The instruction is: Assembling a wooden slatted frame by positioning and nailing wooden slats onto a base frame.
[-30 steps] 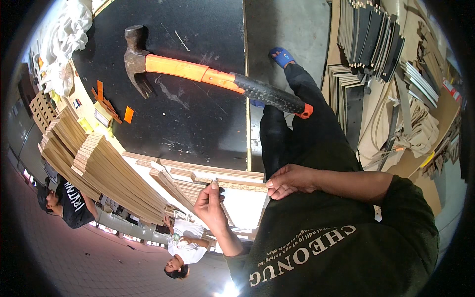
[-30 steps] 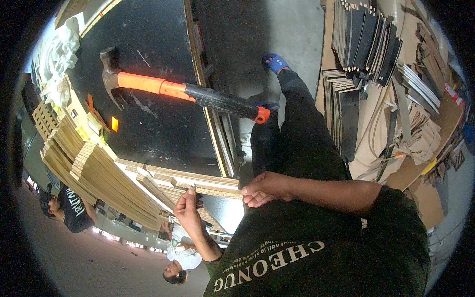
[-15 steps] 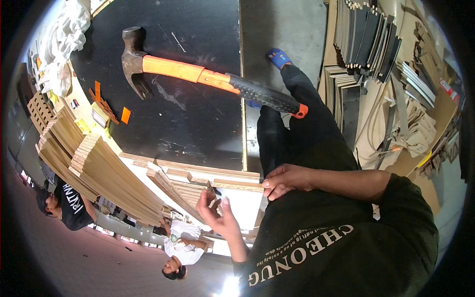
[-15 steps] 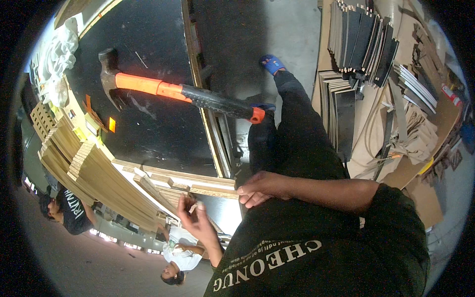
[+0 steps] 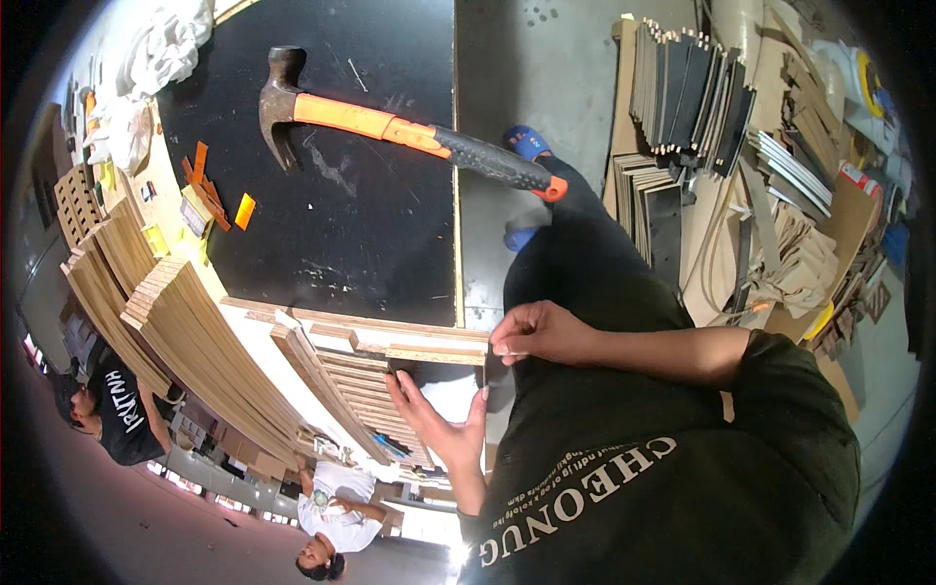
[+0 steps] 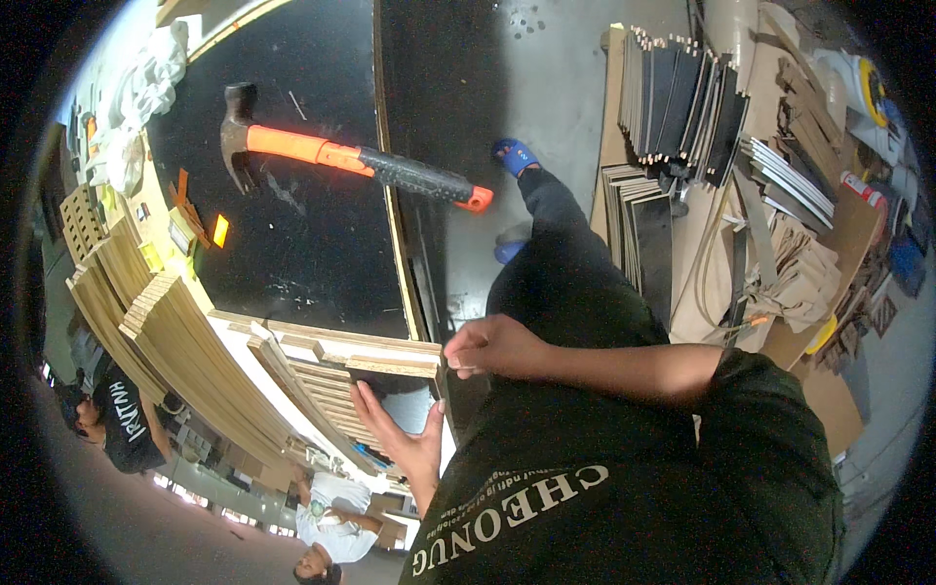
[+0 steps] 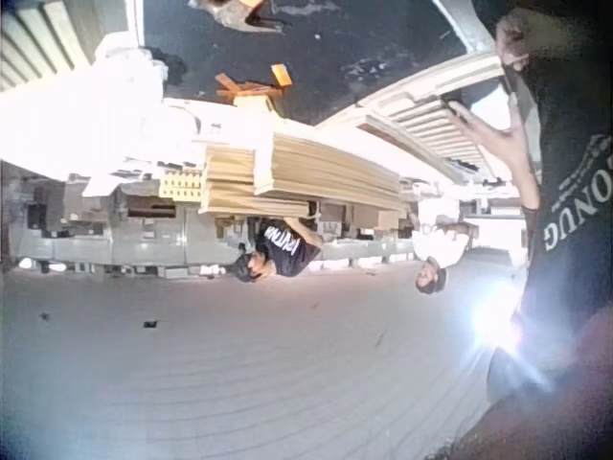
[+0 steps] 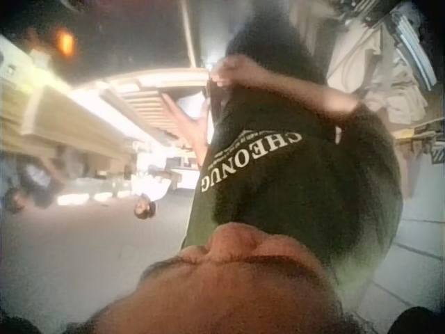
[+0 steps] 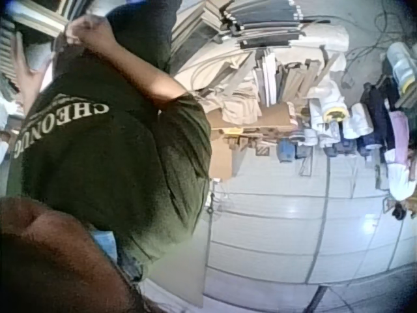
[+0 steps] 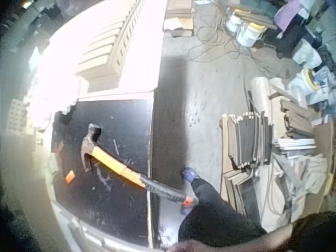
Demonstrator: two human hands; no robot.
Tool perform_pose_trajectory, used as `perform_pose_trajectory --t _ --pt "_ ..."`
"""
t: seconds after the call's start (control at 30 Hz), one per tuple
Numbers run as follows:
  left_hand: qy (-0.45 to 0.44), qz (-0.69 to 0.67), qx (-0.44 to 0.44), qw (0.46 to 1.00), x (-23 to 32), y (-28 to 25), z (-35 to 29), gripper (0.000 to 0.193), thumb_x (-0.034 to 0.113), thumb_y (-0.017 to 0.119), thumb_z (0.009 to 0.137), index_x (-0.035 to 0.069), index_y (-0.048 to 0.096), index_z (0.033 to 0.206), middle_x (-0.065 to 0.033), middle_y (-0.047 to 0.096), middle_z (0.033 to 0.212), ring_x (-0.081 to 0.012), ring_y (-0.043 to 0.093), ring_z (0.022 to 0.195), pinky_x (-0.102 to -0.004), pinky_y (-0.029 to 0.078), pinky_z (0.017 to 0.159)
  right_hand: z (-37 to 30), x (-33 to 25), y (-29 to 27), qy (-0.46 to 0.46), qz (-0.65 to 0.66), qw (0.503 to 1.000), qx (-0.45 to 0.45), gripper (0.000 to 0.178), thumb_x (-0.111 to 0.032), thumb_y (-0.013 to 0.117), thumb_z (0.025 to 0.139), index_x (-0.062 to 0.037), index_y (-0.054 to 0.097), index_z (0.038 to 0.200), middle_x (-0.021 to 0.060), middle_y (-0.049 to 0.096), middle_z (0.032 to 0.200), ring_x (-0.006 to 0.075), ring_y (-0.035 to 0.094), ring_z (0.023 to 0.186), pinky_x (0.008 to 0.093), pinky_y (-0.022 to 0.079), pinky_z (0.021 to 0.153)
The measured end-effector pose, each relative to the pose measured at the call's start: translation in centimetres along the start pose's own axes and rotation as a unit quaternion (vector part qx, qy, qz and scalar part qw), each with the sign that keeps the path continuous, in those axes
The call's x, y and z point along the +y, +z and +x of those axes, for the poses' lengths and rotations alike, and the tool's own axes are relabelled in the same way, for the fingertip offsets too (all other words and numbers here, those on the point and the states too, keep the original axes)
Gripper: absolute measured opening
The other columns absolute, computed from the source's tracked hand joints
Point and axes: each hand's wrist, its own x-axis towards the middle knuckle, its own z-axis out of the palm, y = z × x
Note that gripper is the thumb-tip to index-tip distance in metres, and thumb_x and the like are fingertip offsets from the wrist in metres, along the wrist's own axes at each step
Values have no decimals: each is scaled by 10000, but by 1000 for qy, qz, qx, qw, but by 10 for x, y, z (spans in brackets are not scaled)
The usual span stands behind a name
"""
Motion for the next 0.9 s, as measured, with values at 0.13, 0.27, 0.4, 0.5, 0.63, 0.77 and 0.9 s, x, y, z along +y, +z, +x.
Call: perform_pose_trajectory --t 0.13,0.27,0.4,0.5,0.63,0.77,0.9 --pt "19 -17 31 999 -6 1 -12 980 352 791 646 30 269 1410 -279 182 1437 -434 209 1328 -498 233 1056 -15 -19 9 -355 -365 855 97 267 -94 647 776 -88 623 1042 73 571 1064 230 549 992 333 450 815" --pt "3 -64 97 993 -31 3 -42 885 282 766 696 53 292 1407 -233 187 1456 -387 189 1350 -475 191 1081 -9 -25 10 -464 -574 672 58 328 -186 687 731 -144 634 1052 13 561 1076 201 552 973 349 428 825" --pt "-72 -93 197 973 -76 14 -99 749 232 702 779 63 315 1397 -192 225 1458 -337 214 1353 -456 178 1094 3 -26 7 -482 -621 616 47 286 -203 695 733 -156 673 1014 2 607 982 193 573 921 338 434 796" --pt "-140 -117 286 941 -142 40 -168 672 197 670 818 19 332 1371 -237 266 1421 -365 244 1323 -463 209 1081 -6 -32 21 -466 -640 610 33 296 -217 689 748 -118 665 1026 47 616 986 241 596 902 364 474 779" --pt "-306 -119 375 867 -205 81 -259 623 230 653 833 -53 379 1315 -254 358 1344 -367 336 1256 -441 261 1060 -11 -34 31 -458 -704 539 62 276 -224 683 760 -115 670 1013 63 627 1006 255 603 908 366 489 766" --pt "-382 -194 402 810 -251 129 -310 626 290 659 820 -81 426 1267 -267 422 1297 -380 426 1182 -443 327 1009 -12 -29 41 -458 -733 493 97 275 -248 703 748 -134 682 997 50 627 1004 243 612 877 346 499 757" --pt "-394 -172 394 812 -263 130 -317 603 315 656 816 -70 465 1238 -271 464 1250 -399 456 1136 -444 351 970 -24 -24 57 -405 -754 504 117 275 -230 700 752 -140 681 1011 61 617 1003 244 605 904 348 495 783"
